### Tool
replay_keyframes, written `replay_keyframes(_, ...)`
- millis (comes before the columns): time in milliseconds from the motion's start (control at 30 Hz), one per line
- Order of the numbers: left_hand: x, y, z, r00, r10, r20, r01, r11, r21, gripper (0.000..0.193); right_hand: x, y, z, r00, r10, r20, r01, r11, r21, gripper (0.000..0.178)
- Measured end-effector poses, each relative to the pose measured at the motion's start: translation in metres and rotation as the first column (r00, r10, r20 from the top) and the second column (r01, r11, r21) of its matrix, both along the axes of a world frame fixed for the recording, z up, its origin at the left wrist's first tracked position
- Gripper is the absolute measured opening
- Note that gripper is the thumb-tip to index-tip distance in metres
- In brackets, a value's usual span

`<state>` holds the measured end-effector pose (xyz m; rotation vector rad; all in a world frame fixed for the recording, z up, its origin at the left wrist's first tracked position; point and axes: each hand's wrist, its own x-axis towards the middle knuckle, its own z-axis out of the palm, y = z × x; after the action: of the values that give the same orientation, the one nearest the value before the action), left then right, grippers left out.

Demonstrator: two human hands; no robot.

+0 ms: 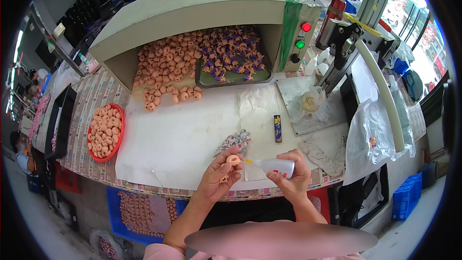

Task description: Assembling small plastic toy heads onto bodies and packaging them into bags.

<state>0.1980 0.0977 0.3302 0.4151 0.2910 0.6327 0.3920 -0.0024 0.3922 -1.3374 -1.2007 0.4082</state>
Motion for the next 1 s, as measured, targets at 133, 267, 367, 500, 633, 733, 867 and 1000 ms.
replay_keyframes(133,0.002,-0.001,-0.005,0.997,0.019,-0.078,-0.017,1.0,0.023,0.037,-0.001,0.0,-0.009,1.0,-0.003,-0.015,0.003,1.0,-0.028,0.039)
replay_keyframes(267,0.005,-0.001,-0.002,0.987,0.039,-0.155,-0.032,0.998,0.049,0.035,-0.001,0.004,-0.017,0.999,0.012,-0.034,-0.013,1.0,-0.023,0.04)
replay_keyframes(367,0.006,-0.002,-0.002,0.982,0.047,-0.183,-0.036,0.998,0.06,0.035,-0.001,0.006,-0.022,0.999,0.025,-0.021,-0.025,1.0,-0.008,0.041)
replay_keyframes(500,0.007,-0.002,-0.004,0.978,0.053,-0.202,-0.043,0.998,0.051,0.037,-0.001,0.006,-0.025,0.999,0.024,-0.043,-0.026,0.999,-0.03,0.041)
replay_keyframes(633,0.009,-0.002,-0.002,0.977,0.046,-0.21,-0.041,0.999,0.028,0.039,0.0,0.007,-0.027,0.998,0.026,-0.051,-0.027,0.999,-0.032,0.04)
replay_keyframes(733,0.01,-0.002,-0.003,0.971,0.044,-0.234,-0.03,0.997,0.066,0.039,0.001,0.007,-0.029,0.999,0.036,-0.034,-0.037,0.999,-0.032,0.04)
replay_keyframes(867,0.01,-0.002,-0.005,0.973,0.039,-0.229,-0.025,0.998,0.063,0.039,0.003,0.006,-0.03,0.999,0.026,-0.023,-0.027,0.999,-0.039,0.039)
replay_keyframes(1000,0.01,-0.001,-0.007,0.976,0.031,-0.213,-0.025,0.999,0.033,0.038,0.006,0.004,-0.028,1.0,-0.01,0.013,0.01,0.999,-0.041,0.037)
